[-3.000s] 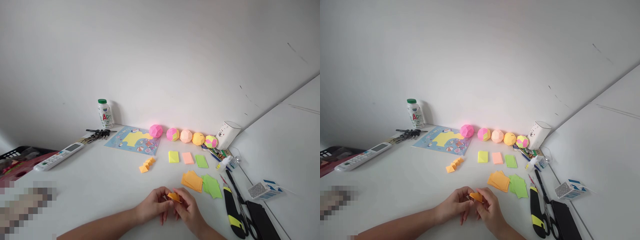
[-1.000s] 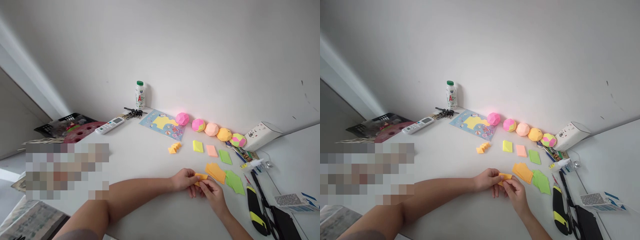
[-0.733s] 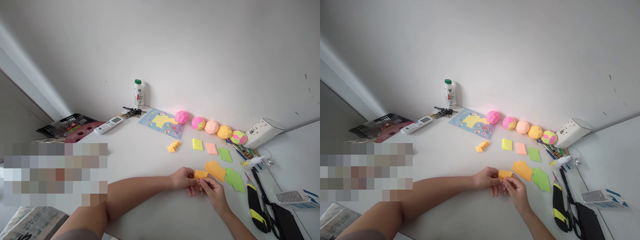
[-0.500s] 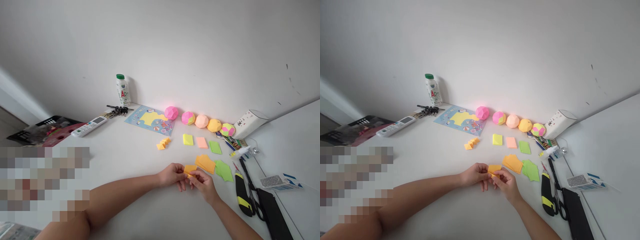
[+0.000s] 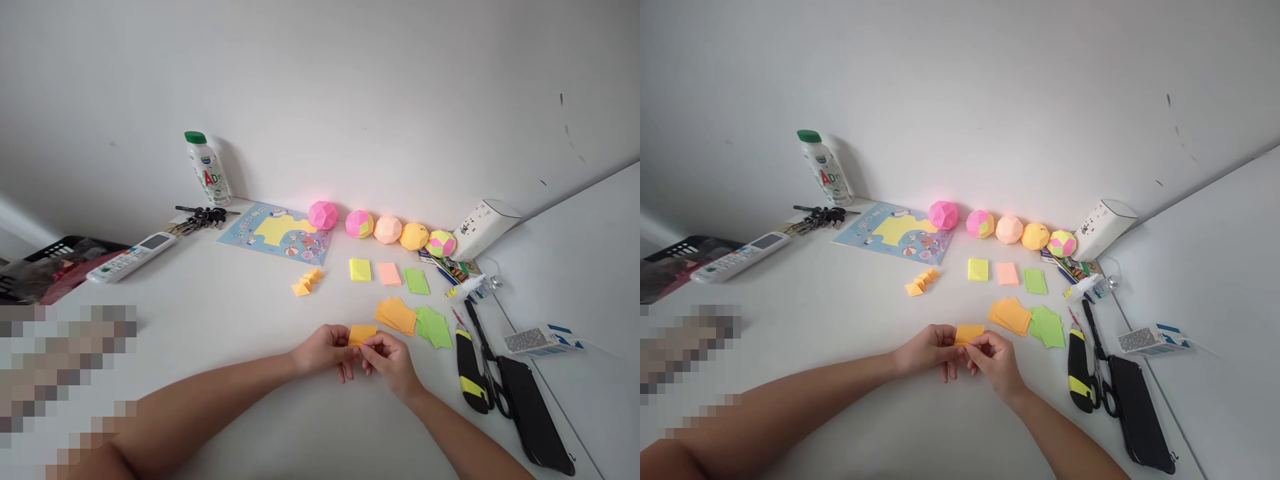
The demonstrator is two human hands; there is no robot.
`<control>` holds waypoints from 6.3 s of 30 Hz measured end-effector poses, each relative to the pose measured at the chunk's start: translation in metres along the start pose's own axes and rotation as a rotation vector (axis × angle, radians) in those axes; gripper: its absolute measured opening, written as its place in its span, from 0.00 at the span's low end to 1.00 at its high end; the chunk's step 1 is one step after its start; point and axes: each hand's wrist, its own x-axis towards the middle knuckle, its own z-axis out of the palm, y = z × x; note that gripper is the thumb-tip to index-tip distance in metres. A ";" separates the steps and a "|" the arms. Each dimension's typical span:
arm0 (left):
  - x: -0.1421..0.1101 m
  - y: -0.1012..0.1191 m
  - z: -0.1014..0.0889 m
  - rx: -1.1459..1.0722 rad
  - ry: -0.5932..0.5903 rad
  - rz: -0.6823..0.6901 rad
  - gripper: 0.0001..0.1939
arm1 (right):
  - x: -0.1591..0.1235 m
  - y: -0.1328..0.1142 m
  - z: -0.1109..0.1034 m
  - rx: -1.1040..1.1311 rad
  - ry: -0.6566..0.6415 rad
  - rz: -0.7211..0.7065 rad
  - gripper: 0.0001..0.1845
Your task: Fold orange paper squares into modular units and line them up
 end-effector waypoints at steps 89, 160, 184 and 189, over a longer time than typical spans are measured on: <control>-0.004 0.003 0.006 0.156 0.011 -0.079 0.15 | -0.002 0.006 -0.001 0.016 -0.007 -0.064 0.11; -0.003 -0.001 0.003 -0.019 0.004 -0.018 0.08 | -0.002 -0.009 -0.005 0.124 -0.153 -0.017 0.06; -0.003 -0.001 0.000 -0.017 0.004 -0.002 0.17 | -0.005 -0.007 -0.005 -0.009 -0.134 0.006 0.13; -0.003 -0.002 0.005 -0.055 0.093 0.031 0.18 | -0.005 -0.012 -0.001 -0.064 -0.199 -0.019 0.11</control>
